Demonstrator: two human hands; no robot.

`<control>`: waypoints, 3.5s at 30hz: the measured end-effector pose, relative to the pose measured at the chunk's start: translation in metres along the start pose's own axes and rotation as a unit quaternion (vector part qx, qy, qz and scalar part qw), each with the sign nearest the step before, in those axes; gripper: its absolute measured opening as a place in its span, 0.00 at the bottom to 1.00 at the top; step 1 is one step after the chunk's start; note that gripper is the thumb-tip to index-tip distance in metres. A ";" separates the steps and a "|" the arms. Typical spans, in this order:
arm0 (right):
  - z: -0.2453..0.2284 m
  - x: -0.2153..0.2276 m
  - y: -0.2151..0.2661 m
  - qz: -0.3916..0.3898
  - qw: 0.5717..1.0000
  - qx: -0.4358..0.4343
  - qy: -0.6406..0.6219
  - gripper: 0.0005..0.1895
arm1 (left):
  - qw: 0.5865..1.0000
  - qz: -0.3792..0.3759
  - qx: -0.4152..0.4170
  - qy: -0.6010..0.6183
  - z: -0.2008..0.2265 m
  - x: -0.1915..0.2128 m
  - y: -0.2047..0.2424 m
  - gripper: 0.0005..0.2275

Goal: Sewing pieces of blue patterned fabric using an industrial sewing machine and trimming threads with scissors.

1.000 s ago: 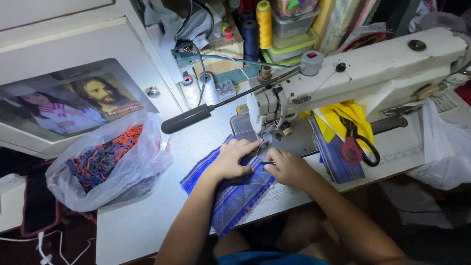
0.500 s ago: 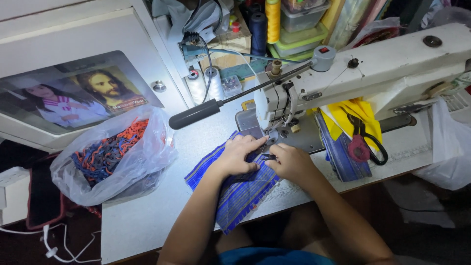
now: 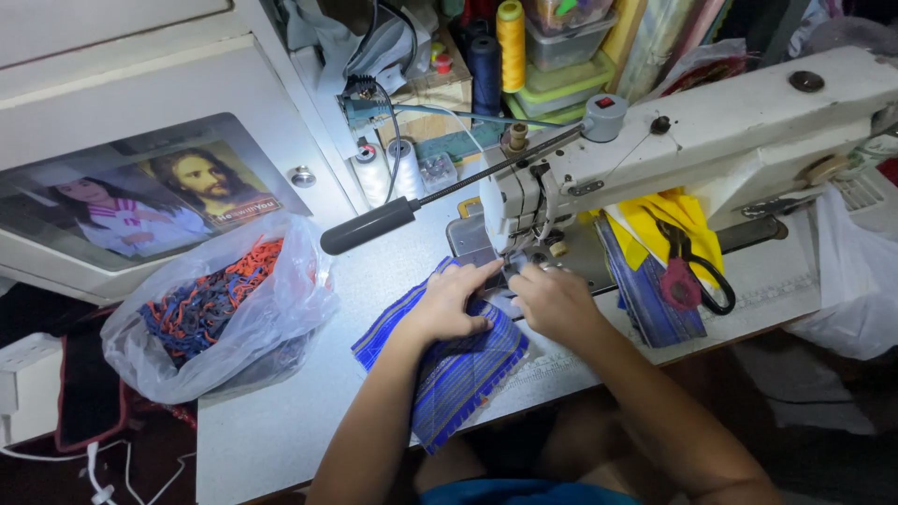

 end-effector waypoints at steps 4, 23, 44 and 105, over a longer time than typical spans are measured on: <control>-0.019 -0.005 -0.004 0.047 0.998 0.028 -0.023 0.06 | 1.000 0.005 -0.002 0.014 0.003 0.004 0.002 0.45; 0.047 -0.055 -0.028 -0.073 0.983 -0.121 -0.116 0.12 | 0.991 0.089 -0.023 -0.093 -0.029 0.007 -0.005 0.07; 0.091 -0.025 -0.010 0.189 0.979 0.005 0.072 0.05 | 0.917 0.296 -0.029 -0.264 -0.018 0.028 0.013 0.07; 0.039 -0.016 0.015 -0.087 0.992 -0.062 -0.066 0.19 | 0.979 0.132 0.025 -0.152 0.005 -0.016 -0.002 0.20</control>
Point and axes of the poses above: each hand's wrist, its own y-axis away from the middle knuckle, its own x-axis out of the back of the hand, z = x × y, the point moved 10 cm from there along -y, towards the middle knuckle, and after that the axes turned 9 degrees about y, right-handed, at the moved point
